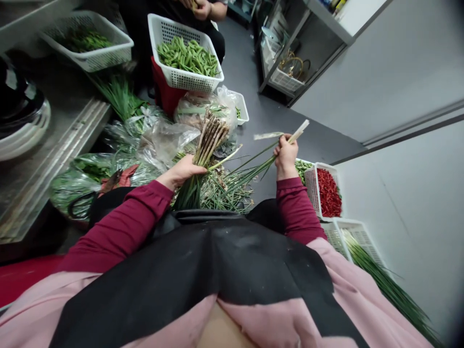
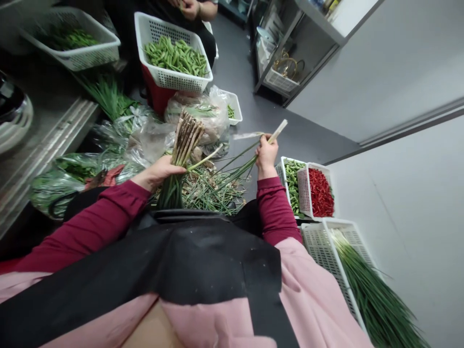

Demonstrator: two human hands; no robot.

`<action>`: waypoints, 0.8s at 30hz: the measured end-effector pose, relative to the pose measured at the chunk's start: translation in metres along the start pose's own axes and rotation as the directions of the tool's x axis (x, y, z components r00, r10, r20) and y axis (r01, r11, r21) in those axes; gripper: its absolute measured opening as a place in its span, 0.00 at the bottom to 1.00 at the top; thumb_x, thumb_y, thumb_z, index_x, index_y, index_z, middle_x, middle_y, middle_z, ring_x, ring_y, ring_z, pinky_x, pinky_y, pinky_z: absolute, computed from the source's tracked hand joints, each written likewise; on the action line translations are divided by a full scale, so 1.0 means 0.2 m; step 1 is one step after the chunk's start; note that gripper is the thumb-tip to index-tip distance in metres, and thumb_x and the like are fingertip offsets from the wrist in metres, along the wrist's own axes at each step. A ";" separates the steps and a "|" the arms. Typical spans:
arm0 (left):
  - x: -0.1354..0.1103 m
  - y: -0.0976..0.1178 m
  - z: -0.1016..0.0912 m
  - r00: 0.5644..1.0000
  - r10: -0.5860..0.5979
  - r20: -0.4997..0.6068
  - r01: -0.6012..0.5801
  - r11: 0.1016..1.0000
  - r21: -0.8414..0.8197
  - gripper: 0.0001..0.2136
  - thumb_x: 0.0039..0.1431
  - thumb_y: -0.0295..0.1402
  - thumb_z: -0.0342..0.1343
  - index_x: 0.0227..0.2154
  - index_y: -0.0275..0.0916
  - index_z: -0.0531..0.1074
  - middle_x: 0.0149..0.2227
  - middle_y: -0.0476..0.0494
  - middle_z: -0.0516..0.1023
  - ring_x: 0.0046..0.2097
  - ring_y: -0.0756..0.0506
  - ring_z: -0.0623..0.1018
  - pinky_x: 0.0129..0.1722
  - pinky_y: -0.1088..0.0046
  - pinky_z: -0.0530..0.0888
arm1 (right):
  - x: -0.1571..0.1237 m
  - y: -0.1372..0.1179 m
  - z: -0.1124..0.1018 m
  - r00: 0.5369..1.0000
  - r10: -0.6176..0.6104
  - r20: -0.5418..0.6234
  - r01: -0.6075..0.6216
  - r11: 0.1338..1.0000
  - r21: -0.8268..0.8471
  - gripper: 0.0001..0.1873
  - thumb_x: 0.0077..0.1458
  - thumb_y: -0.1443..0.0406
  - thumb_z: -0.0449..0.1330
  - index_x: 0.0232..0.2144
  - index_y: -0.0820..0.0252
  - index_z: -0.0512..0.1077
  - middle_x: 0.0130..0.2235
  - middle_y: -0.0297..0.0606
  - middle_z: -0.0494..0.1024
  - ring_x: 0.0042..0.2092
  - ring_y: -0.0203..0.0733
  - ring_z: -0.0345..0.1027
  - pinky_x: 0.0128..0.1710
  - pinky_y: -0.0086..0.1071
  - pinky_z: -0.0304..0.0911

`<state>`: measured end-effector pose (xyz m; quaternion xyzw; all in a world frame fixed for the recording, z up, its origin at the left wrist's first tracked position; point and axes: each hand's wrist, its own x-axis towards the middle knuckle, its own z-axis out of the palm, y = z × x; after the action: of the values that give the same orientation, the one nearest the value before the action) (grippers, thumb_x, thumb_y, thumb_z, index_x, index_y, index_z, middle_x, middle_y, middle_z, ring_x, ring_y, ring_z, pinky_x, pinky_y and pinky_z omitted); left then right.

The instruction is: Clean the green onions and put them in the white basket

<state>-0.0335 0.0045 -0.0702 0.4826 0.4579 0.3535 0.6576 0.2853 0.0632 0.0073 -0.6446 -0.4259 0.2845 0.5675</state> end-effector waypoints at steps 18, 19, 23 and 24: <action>0.02 -0.01 0.00 0.974 0.213 -0.076 -0.163 0.894 0.418 0.07 0.34 0.30 0.61 0.21 0.37 0.70 0.19 0.53 0.66 0.25 0.48 0.68 0.27 0.71 0.67 | -0.34 0.01 0.22 0.641 -0.271 0.718 0.676 0.642 -0.362 0.10 0.51 0.60 0.65 0.35 0.58 0.80 0.36 0.39 0.73 0.35 0.38 0.64 0.37 0.32 0.60; 0.02 -0.01 0.00 0.974 0.216 -0.071 -0.170 0.897 0.408 0.07 0.35 0.30 0.60 0.22 0.37 0.70 0.20 0.53 0.67 0.25 0.49 0.68 0.27 0.71 0.67 | -0.31 -0.01 0.22 0.600 -0.240 0.763 0.712 0.596 -0.372 0.08 0.51 0.61 0.65 0.32 0.58 0.80 0.35 0.39 0.73 0.34 0.38 0.64 0.36 0.32 0.59; 0.01 0.00 0.00 0.967 0.245 -0.062 -0.216 0.928 0.303 0.10 0.34 0.29 0.61 0.26 0.36 0.72 0.22 0.52 0.69 0.28 0.47 0.71 0.30 0.72 0.69 | -0.28 0.00 0.24 0.552 -0.202 0.809 0.762 0.516 -0.391 0.08 0.54 0.62 0.62 0.28 0.60 0.78 0.36 0.40 0.74 0.33 0.36 0.64 0.35 0.31 0.58; 0.01 0.00 0.00 0.967 0.250 -0.059 -0.225 0.935 0.272 0.11 0.34 0.29 0.61 0.27 0.36 0.73 0.22 0.52 0.70 0.30 0.46 0.71 0.31 0.72 0.69 | -0.28 0.02 0.24 0.559 -0.213 0.801 0.759 0.521 -0.391 0.08 0.55 0.62 0.62 0.28 0.60 0.78 0.36 0.40 0.74 0.34 0.37 0.64 0.35 0.30 0.58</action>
<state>-0.0333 0.0068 -0.0710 0.6006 0.4691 0.3882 0.5182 0.2182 0.0377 -0.0124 -0.4984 -0.8471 0.1201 0.1400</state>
